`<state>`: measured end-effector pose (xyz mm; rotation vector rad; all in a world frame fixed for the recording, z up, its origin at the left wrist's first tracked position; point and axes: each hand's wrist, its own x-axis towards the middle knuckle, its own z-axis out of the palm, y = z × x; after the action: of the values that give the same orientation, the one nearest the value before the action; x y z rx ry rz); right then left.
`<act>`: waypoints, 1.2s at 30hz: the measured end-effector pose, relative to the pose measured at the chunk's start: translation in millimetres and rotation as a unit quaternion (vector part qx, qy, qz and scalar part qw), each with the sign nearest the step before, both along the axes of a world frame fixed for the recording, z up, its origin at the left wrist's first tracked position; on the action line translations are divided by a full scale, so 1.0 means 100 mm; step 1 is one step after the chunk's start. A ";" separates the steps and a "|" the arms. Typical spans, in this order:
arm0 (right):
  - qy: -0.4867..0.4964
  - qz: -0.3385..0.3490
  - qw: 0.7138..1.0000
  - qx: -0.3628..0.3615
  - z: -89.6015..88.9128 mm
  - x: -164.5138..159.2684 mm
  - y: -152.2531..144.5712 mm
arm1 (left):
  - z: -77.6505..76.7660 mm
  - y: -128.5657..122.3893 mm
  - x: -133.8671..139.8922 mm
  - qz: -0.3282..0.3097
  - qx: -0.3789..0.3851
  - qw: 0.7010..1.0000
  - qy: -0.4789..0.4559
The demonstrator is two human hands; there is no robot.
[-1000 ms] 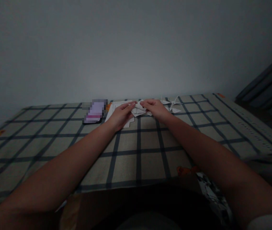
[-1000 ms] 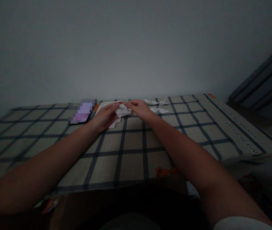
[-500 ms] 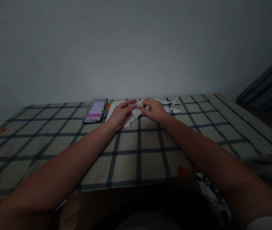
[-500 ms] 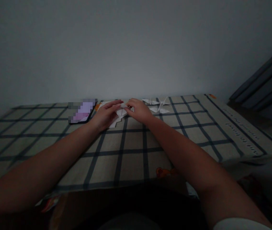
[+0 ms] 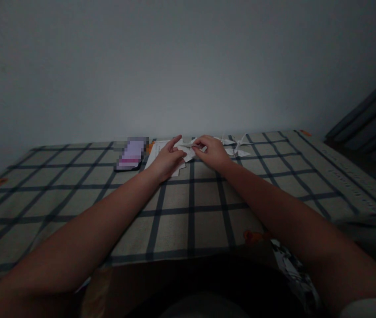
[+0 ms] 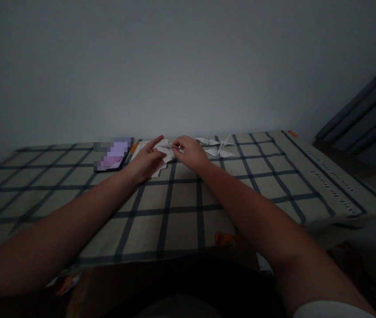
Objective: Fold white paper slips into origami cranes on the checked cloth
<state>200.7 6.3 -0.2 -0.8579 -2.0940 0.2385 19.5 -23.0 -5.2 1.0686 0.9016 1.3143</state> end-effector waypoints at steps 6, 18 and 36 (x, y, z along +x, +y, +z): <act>-0.037 0.012 0.999 0.016 0.01 -0.04 -0.06 | -0.01 0.01 0.03 -0.003 -0.018 1.000 0.015; -0.166 -0.031 0.984 0.053 0.04 -0.07 -0.12 | -0.02 0.00 0.01 0.014 -0.006 0.996 0.090; -0.222 -0.068 0.971 0.057 0.10 -0.14 -0.20 | -0.04 -0.07 0.01 0.034 0.064 0.989 0.133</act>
<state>187.1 -13.8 9.6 -1.0511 -2.4157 -0.1629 20.8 -30.1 -8.9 1.3451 1.0702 1.3204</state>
